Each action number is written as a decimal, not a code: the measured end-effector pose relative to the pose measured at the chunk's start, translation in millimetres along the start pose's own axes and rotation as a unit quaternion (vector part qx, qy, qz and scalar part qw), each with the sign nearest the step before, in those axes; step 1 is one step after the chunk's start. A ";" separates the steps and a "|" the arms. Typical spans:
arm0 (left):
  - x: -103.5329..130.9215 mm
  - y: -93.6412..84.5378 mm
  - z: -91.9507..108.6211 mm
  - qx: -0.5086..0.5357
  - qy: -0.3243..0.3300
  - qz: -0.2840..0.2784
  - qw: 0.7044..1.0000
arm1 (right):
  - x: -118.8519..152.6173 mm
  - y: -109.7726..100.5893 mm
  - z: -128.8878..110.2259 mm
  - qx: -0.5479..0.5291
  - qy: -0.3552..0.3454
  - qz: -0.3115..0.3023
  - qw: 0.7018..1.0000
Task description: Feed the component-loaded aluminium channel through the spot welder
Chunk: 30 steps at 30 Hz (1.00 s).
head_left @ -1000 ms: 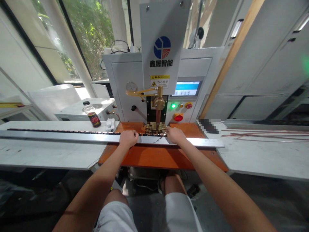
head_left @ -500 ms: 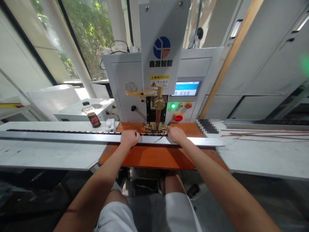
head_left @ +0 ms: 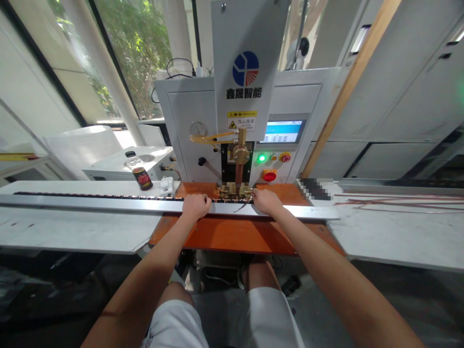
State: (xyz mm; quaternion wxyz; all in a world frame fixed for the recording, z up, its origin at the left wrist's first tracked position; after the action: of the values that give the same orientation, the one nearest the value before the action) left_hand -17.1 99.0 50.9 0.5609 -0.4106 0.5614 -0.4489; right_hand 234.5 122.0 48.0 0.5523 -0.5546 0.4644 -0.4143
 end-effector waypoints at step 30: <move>5.2 -2.8 6.6 -0.007 -0.009 0.019 1.000 | 6.0 0.4 6.9 0.003 0.008 -0.008 1.000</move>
State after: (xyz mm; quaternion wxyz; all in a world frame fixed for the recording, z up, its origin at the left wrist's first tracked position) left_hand -10.8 93.0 52.4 0.5715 -0.4078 0.5675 -0.4302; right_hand 242.5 117.7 46.9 0.5472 -0.5528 0.4633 -0.4246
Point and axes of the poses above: each hand's wrist, its own x-axis away from the middle knuckle, its own y-axis out of the palm, z = x × y, the point moved 8 cm from there along -x, towards the middle knuckle, and after that the axes turned 1 degree about -y, right-handed, at the moved point
